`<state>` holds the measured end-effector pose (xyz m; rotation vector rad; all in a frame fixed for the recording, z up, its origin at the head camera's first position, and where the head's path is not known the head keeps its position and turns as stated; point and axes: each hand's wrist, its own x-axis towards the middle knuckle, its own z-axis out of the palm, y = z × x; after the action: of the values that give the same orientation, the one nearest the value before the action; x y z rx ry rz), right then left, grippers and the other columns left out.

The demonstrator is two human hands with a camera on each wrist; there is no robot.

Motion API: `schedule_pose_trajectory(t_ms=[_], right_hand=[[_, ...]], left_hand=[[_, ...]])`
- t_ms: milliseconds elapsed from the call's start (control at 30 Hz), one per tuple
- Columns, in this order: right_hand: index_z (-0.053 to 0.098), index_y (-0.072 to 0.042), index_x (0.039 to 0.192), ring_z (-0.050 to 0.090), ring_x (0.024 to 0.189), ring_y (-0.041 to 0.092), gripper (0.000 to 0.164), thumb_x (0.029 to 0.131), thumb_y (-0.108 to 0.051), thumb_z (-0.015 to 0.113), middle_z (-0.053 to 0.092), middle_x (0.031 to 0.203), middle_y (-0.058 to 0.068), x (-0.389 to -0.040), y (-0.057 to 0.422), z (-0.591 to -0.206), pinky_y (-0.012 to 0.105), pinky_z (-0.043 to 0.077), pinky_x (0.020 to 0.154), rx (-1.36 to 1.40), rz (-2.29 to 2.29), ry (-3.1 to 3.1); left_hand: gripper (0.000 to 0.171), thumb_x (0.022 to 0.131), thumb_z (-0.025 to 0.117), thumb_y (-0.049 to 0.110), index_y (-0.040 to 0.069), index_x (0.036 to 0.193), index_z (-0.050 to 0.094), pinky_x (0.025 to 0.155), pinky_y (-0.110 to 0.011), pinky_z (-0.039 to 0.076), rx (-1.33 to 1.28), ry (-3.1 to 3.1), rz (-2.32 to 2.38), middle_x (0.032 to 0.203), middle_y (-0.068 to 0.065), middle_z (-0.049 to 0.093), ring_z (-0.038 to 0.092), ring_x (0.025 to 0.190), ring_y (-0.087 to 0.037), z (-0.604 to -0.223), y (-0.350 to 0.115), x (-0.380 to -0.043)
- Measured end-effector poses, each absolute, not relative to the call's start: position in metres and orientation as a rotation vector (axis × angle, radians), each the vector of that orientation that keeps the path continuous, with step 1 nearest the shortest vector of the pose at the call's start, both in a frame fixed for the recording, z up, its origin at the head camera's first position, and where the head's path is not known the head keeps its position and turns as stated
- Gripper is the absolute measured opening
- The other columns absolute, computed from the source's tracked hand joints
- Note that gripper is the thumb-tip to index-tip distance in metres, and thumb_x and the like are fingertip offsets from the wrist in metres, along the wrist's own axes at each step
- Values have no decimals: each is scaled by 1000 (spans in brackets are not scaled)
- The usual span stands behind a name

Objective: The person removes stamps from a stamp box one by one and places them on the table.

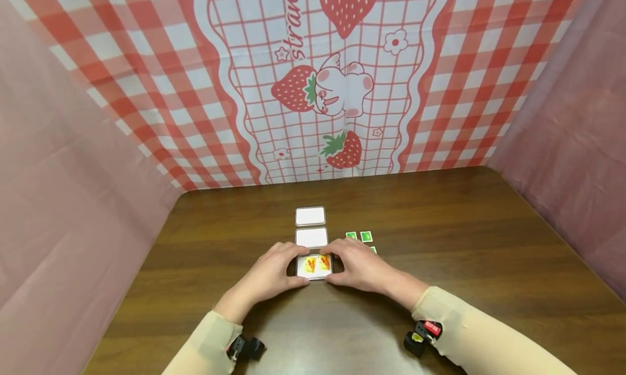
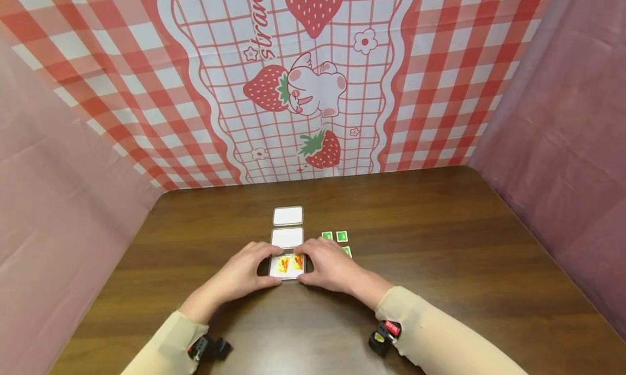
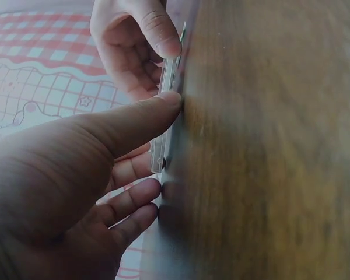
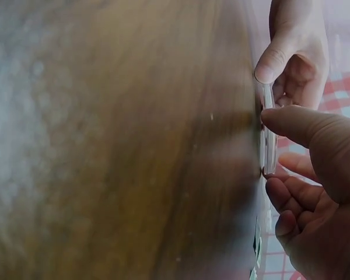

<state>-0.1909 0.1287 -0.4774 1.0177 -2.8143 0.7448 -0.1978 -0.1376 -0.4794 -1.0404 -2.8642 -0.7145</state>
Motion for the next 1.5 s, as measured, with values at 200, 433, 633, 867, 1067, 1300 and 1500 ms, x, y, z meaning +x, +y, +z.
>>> schedule_pose_trajectory(t_ms=[200,433,633,867,1067,1300,1500], right_hand=[[74,-5,132,69,111,23,52,91,-30,94,75,122,8,-192,130,-478,49,56,99,1008,762,-2817],[75,-6,131,67,104,20,50,92,-30,93,75,118,6,-195,133,-477,43,57,93,1005,835,-2823],[76,-8,131,67,103,19,47,93,-30,92,74,118,3,-196,133,-474,38,56,89,978,892,-2858],[78,-9,127,67,104,19,42,93,-29,92,75,118,2,-197,133,-474,38,55,90,1007,898,-2845],[80,-10,126,68,108,17,37,96,-30,88,76,122,2,-198,134,-474,39,57,94,1051,912,-2830],[79,-9,126,69,109,19,39,95,-29,89,75,123,3,-197,132,-472,40,57,95,1064,891,-2835],[79,-8,126,68,105,18,39,94,-29,89,75,121,3,-198,131,-472,38,57,92,1063,884,-2838]], left_hand=[[58,91,94,28,9,141,70,108,-52,52,-1042,-2868,-738,134,-9,71,62,127,-30,-481,-138,-198],[60,92,93,27,10,144,68,110,-54,50,-1060,-2864,-756,138,-10,69,61,128,-31,-482,-137,-198],[61,93,92,28,11,146,67,111,-55,47,-1069,-2871,-778,139,-9,68,60,128,-31,-482,-138,-198],[60,94,91,26,11,147,66,113,-55,47,-1044,-2899,-808,142,-11,67,59,130,-32,-481,-138,-198],[60,93,91,22,10,146,67,112,-56,46,-1066,-2871,-828,140,-13,68,59,129,-34,-481,-138,-198],[62,95,90,29,12,148,64,105,-57,49,-1167,-2771,-850,135,-12,68,59,122,-34,-484,-143,-199],[59,95,89,21,11,148,66,109,-58,46,-1118,-2838,-873,136,-13,67,59,125,-34,-479,-139,-196]])
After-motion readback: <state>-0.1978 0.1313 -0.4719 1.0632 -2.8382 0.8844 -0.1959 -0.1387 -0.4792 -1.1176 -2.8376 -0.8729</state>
